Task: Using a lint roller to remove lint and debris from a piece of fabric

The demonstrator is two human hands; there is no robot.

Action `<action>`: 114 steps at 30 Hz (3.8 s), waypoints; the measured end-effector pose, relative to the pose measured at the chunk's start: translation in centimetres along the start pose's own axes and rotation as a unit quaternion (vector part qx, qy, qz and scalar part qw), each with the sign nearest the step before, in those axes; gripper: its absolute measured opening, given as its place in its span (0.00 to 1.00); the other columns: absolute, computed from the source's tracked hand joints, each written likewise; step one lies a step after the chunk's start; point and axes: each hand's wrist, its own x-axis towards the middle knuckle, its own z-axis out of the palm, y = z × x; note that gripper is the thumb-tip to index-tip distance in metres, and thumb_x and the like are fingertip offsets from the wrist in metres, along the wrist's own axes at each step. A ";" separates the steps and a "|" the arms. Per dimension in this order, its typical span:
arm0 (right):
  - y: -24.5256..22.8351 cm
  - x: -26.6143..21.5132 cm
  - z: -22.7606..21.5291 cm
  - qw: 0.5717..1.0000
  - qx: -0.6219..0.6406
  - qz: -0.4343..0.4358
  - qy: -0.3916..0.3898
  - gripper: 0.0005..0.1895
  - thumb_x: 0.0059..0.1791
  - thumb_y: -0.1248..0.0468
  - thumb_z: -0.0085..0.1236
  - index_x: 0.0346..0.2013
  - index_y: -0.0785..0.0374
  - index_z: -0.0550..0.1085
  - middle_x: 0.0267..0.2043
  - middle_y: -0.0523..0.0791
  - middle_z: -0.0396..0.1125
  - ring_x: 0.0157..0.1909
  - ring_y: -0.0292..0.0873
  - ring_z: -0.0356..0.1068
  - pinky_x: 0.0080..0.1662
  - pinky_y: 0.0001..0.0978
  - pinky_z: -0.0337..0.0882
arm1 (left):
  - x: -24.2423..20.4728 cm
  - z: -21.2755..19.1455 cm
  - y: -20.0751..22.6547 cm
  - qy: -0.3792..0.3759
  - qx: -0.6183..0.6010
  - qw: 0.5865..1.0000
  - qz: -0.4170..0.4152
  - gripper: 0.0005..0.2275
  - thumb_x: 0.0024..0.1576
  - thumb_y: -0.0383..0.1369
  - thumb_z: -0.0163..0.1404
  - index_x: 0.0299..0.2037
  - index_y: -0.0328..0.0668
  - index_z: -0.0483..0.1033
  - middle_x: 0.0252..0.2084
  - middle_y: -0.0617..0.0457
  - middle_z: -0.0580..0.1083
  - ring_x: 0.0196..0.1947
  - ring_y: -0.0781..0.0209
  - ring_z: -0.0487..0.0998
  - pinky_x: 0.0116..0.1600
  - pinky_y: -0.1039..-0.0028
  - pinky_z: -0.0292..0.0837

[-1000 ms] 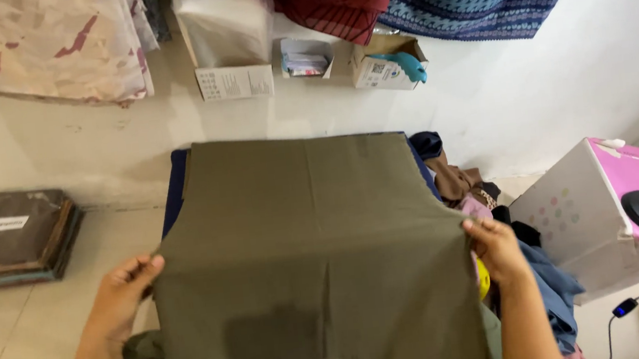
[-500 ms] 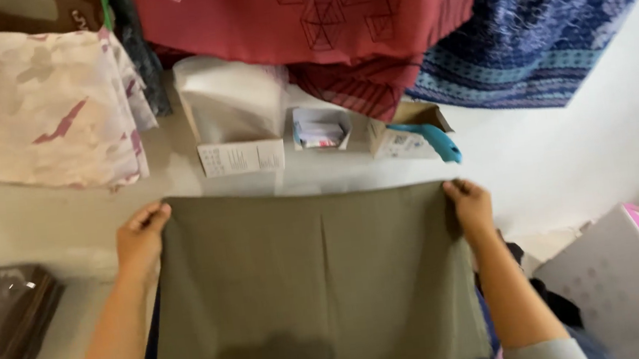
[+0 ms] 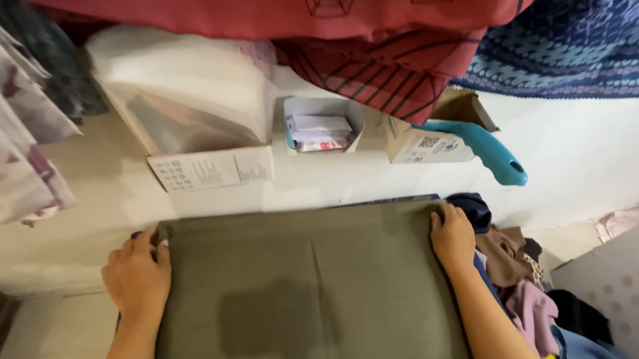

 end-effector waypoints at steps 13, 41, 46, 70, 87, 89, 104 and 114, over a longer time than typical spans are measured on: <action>-20.5 -5.9 -6.5 0.919 0.078 -0.321 -0.217 0.32 0.58 0.44 0.39 0.74 0.53 0.60 0.77 0.49 0.54 0.76 0.54 0.53 0.69 0.63 0.52 | -2.3 -7.3 16.5 -0.186 -0.171 0.926 0.282 0.24 0.64 0.48 0.42 0.69 0.55 0.68 0.70 0.49 0.68 0.72 0.43 0.64 0.70 0.51 0.62; 1.5 -13.5 -19.3 0.947 -0.055 0.017 -0.316 0.38 0.54 0.35 0.29 0.77 0.42 0.47 0.82 0.40 0.38 0.81 0.58 0.35 0.72 0.71 0.36 | -12.0 -17.0 -2.5 -0.352 0.006 0.935 0.048 0.30 0.62 0.61 0.21 0.77 0.77 0.41 0.81 0.62 0.45 0.79 0.43 0.46 0.78 0.47 0.43; 2.0 -19.3 -24.2 0.973 0.144 0.158 -0.084 0.18 0.52 0.53 0.54 0.55 0.52 0.71 0.51 0.43 0.69 0.51 0.49 0.68 0.53 0.45 0.66 | -18.9 -20.9 -4.3 -0.202 -0.047 0.976 -0.065 0.24 0.62 0.58 0.39 0.59 0.65 0.79 0.64 0.55 0.76 0.66 0.45 0.74 0.66 0.52 0.70; 3.1 -23.5 -23.6 0.775 0.593 0.218 0.021 0.09 0.50 0.63 0.65 0.28 0.55 0.72 0.32 0.36 0.67 0.38 0.30 0.62 0.45 0.21 0.63 | -21.8 -27.1 -4.0 -0.049 -0.470 0.862 -0.183 0.12 0.70 0.41 0.53 0.50 0.39 0.79 0.42 0.54 0.75 0.41 0.63 0.72 0.48 0.68 0.68; 2.2 -24.1 -21.8 0.688 0.662 0.296 0.009 0.04 0.51 0.64 0.62 0.39 0.58 0.75 0.55 0.45 0.74 0.57 0.37 0.71 0.59 0.28 0.71 | -20.9 -30.8 -4.3 -0.319 -0.461 0.736 -0.379 0.12 0.71 0.41 0.50 0.52 0.41 0.77 0.45 0.43 0.78 0.45 0.48 0.77 0.48 0.58 0.69; 2.9 -23.9 -20.0 0.662 0.705 0.252 0.024 0.07 0.54 0.65 0.59 0.35 0.51 0.69 0.34 0.35 0.65 0.39 0.27 0.64 0.46 0.21 0.66 | -20.4 -31.7 -3.8 -0.321 -0.490 0.702 -0.405 0.11 0.72 0.41 0.48 0.52 0.43 0.74 0.48 0.40 0.77 0.44 0.42 0.77 0.48 0.52 0.73; 3.7 -26.9 -23.9 0.761 0.548 0.338 -0.084 0.16 0.49 0.63 0.65 0.48 0.51 0.70 0.31 0.40 0.63 0.32 0.34 0.61 0.35 0.27 0.61 | -22.9 -29.5 -5.5 -0.329 -0.445 0.731 -0.400 0.15 0.69 0.45 0.51 0.49 0.42 0.79 0.50 0.40 0.77 0.45 0.39 0.77 0.45 0.51 0.72; 4.7 -28.6 -23.6 0.766 0.510 0.346 -0.182 0.21 0.47 0.71 0.65 0.50 0.51 0.70 0.44 0.46 0.74 0.40 0.41 0.72 0.36 0.34 0.73 | -24.1 -28.4 -5.9 -0.343 -0.381 0.770 -0.381 0.16 0.67 0.44 0.53 0.50 0.39 0.83 0.45 0.45 0.79 0.47 0.45 0.79 0.64 0.50 0.75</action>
